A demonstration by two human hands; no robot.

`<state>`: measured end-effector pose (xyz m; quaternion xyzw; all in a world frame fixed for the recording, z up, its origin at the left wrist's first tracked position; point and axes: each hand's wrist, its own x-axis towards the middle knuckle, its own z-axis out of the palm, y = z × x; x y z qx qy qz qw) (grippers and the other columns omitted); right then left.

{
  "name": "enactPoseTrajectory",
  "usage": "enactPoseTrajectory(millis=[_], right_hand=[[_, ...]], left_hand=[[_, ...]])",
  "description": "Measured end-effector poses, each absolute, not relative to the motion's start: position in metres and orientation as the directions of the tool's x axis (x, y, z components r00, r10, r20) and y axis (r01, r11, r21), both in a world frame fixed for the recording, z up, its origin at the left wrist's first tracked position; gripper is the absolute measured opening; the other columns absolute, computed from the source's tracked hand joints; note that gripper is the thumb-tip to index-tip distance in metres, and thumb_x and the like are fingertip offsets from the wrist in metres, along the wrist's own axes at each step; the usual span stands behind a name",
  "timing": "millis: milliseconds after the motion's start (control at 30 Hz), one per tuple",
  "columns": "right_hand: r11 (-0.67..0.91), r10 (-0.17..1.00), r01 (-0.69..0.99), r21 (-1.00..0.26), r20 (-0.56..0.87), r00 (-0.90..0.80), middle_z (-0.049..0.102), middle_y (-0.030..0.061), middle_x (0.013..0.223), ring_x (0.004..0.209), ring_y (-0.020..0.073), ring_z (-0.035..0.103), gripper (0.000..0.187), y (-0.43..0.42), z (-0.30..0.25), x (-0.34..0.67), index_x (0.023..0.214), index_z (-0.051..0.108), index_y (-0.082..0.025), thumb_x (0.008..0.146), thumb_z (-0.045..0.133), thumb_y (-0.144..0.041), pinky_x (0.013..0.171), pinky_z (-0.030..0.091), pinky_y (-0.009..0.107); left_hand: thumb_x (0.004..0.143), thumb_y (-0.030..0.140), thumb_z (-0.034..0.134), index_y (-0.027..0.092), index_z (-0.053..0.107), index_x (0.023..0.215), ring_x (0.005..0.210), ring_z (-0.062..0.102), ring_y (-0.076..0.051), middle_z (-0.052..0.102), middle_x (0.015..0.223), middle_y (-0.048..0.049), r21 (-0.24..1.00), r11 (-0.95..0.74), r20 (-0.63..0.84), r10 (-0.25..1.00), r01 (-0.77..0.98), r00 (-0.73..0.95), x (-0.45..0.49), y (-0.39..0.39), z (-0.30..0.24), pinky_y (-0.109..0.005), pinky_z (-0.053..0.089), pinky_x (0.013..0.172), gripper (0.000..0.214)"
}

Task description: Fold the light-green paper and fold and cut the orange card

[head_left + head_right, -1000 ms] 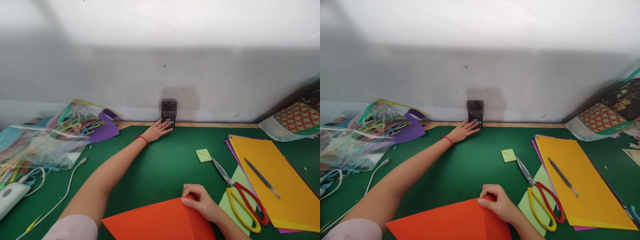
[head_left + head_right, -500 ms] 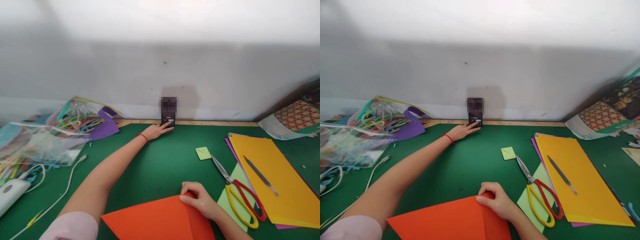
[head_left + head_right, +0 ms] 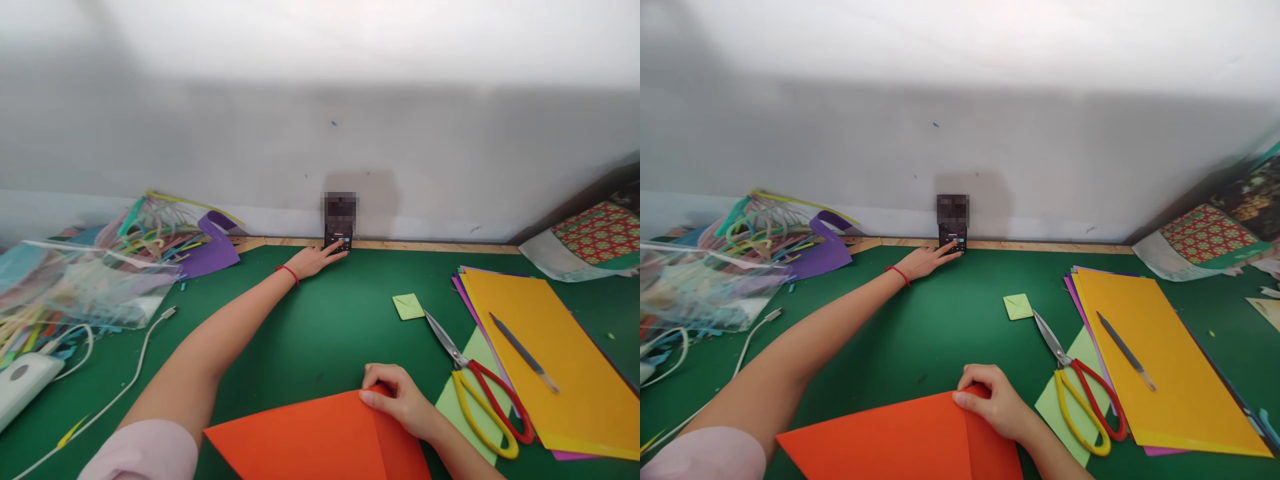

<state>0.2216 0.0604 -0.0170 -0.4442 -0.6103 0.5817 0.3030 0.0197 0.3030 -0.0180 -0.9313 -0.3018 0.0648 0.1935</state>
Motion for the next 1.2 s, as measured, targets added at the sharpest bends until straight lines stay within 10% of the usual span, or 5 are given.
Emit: enactPoseTrajectory(millis=[800, 1200], right_hand=[[-0.082, 0.887, 0.183, -0.98, -0.155, -0.434, 0.048, -0.0009, 0.062, 0.06, 0.0126, 0.043, 0.041, 0.061, -0.014, 0.221, 0.06, 0.054, -0.018, 0.077, 0.059, -0.055, 0.06, 0.033, 0.027], [-0.088, 0.885, 0.183, -0.979, -0.161, -0.437, 0.05, -0.0009, 0.064, 0.061, 0.0122, 0.043, 0.038, 0.06, -0.023, 0.222, 0.062, 0.055, -0.017, 0.077, 0.06, -0.051, 0.061, 0.033, 0.026]], left_hand=[[0.085, -0.001, 0.027, 0.021, 0.03, 0.144, 0.095, 0.058, -0.018, 0.035, 0.148, -0.0112, -0.439, -0.776, 0.029, 0.491, 0.453, 0.87, 0.018, 0.299, -0.012, -0.033, 0.043, 0.08, 0.063], [0.09, 0.019, 0.045, 0.023, 0.043, 0.136, 0.132, 0.039, -0.028, 0.044, 0.142, -0.0137, -0.335, -0.763, 0.441, 0.391, 0.553, 0.808, 0.007, 0.315, -0.022, -0.055, 0.029, 0.108, 0.047]])
